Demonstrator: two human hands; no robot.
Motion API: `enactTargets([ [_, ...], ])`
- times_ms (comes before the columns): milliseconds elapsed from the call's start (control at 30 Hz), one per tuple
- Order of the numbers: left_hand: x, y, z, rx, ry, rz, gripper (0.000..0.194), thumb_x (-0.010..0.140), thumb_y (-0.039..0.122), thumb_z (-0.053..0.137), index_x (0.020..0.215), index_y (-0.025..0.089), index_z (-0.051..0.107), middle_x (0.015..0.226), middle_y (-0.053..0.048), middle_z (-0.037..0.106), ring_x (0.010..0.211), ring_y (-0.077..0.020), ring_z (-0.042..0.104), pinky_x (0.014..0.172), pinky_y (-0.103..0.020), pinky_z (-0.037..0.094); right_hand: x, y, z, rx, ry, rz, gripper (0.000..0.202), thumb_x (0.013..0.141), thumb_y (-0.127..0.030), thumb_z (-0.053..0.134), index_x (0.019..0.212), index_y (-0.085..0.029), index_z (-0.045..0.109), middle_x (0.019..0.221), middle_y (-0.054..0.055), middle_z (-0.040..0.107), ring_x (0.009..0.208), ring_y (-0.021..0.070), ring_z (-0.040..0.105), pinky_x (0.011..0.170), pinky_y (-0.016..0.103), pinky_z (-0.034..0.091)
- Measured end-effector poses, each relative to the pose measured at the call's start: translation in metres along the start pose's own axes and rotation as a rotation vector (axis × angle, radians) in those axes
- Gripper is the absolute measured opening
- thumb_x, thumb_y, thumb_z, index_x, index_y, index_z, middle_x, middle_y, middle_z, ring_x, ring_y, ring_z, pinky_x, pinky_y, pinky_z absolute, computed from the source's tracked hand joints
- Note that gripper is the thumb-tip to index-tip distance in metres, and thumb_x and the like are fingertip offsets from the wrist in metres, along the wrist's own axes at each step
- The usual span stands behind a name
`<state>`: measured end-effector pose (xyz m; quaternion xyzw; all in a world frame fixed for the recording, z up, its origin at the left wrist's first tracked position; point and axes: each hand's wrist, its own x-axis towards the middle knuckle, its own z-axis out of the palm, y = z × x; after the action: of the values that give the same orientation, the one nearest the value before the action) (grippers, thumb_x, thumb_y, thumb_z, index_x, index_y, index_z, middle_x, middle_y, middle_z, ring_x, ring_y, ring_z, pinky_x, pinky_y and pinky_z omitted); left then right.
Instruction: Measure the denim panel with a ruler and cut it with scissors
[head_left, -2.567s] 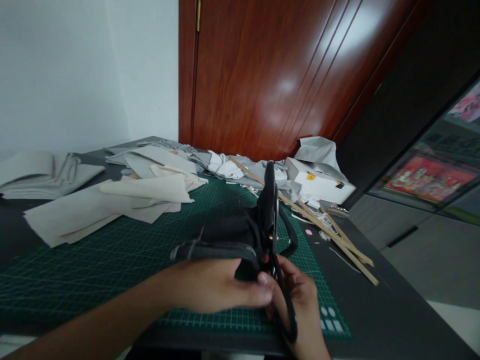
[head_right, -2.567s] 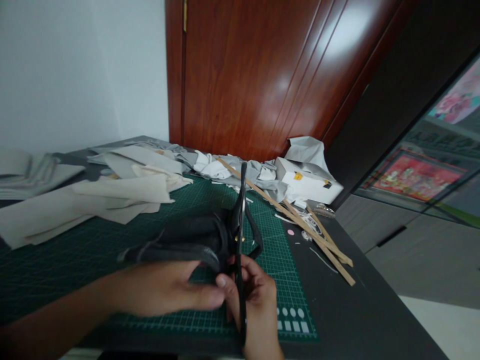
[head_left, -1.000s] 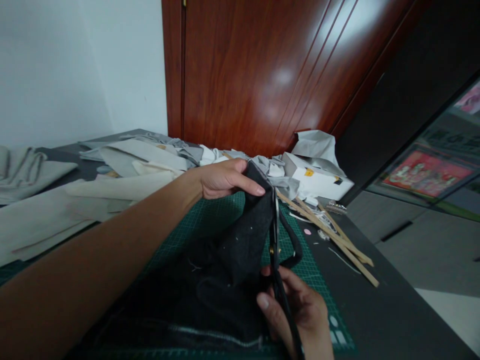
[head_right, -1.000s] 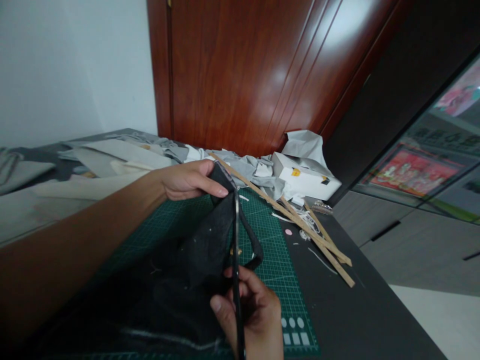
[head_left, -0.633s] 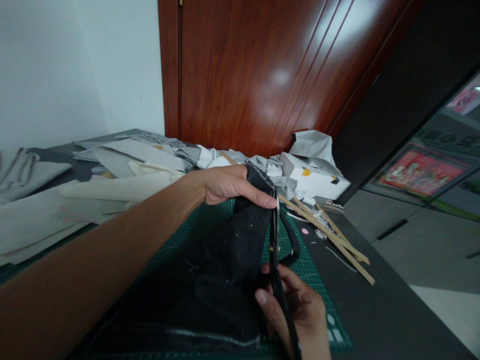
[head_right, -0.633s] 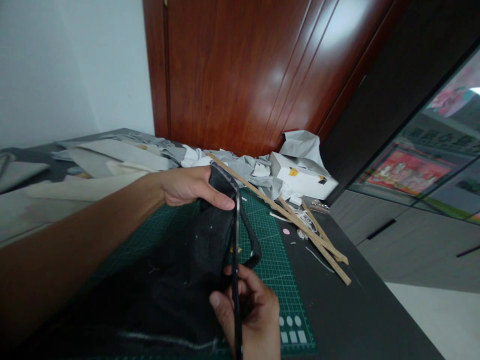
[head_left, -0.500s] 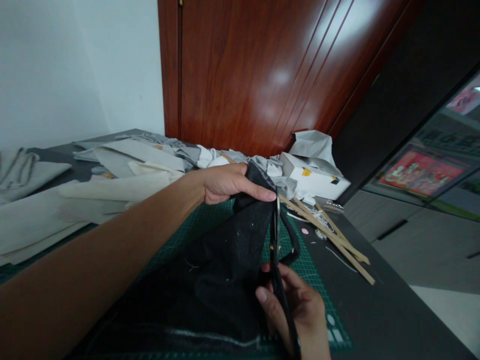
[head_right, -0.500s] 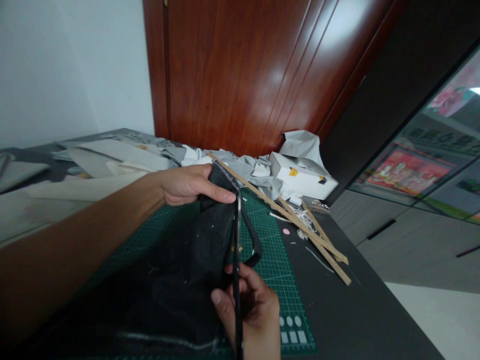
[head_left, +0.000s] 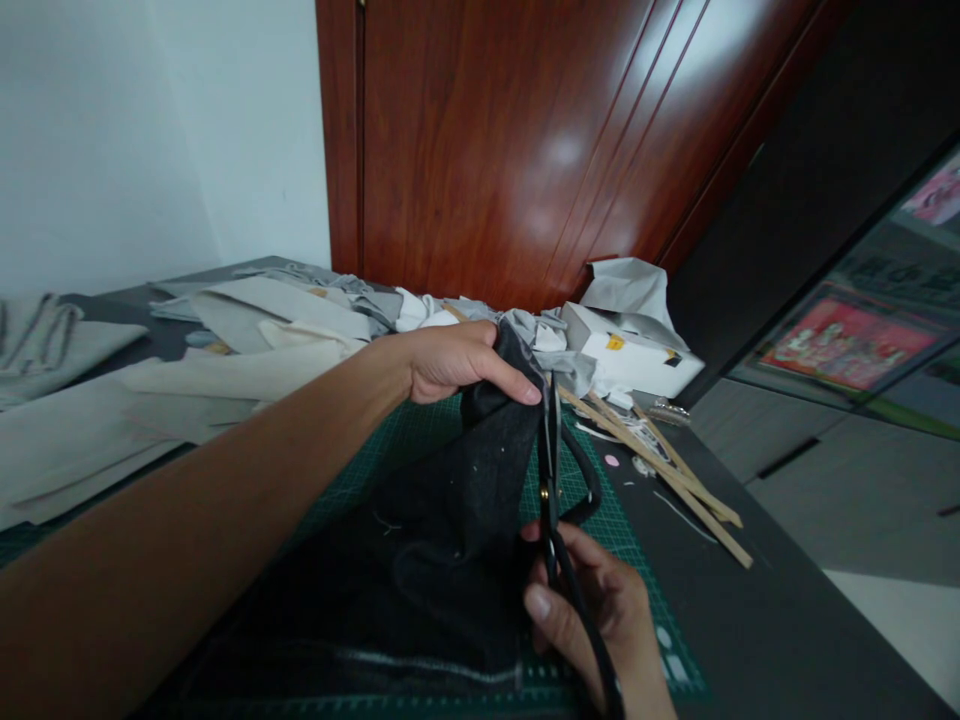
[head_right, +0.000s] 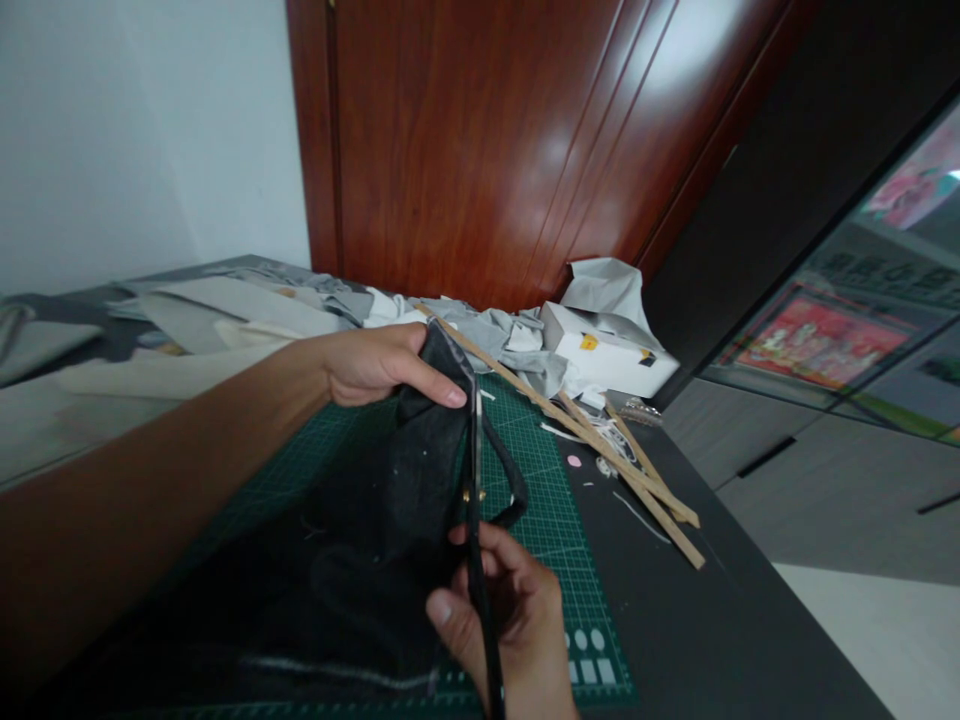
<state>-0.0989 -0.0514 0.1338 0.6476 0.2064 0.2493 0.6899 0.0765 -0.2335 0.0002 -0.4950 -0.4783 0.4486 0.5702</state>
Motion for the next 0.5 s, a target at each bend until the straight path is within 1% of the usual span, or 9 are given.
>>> enactTargets([
  [133,0.0,0.0,0.0,0.001,0.002,0.0,0.029,0.06,0.011,0.093,0.086,0.009,0.08,0.082,-0.012,0.081,0.073,-0.0238,0.077,0.087,-0.042,0.063,0.0,-0.001,0.001,-0.009,-0.001,-0.001,0.052,0.07,-0.052,0.093,0.108,-0.02,0.078,0.065,-0.004,0.056,0.054,0.0123,0.046,0.051,0.025,0.038],
  [300,-0.001,-0.001,0.0,0.041,-0.051,-0.008,0.026,0.061,0.013,0.093,0.084,0.012,0.08,0.084,-0.011,0.082,0.077,-0.0254,0.078,0.084,-0.042,0.064,0.0,-0.006,0.001,-0.014,-0.011,0.01,0.055,0.068,-0.053,0.093,0.109,-0.019,0.078,0.065,-0.004,0.056,0.056,0.0129,0.044,0.053,0.027,0.035],
  [400,-0.002,-0.001,0.001,0.078,-0.081,-0.007,0.023,0.062,0.014,0.092,0.083,0.014,0.081,0.085,-0.01,0.083,0.075,-0.0244,0.078,0.081,-0.042,0.064,0.0,-0.009,0.0,-0.004,-0.017,0.018,0.057,0.066,-0.054,0.094,0.11,-0.02,0.079,0.067,-0.003,0.057,0.059,0.0131,0.045,0.055,0.026,0.034],
  [500,-0.002,0.0,0.001,0.093,-0.085,-0.018,0.024,0.061,0.015,0.093,0.082,0.015,0.081,0.083,-0.009,0.083,0.073,-0.0239,0.078,0.08,-0.041,0.065,0.0,-0.012,-0.002,0.004,-0.036,0.028,0.061,0.065,-0.056,0.095,0.111,-0.019,0.079,0.068,-0.002,0.059,0.061,0.0141,0.047,0.057,0.026,0.035],
])
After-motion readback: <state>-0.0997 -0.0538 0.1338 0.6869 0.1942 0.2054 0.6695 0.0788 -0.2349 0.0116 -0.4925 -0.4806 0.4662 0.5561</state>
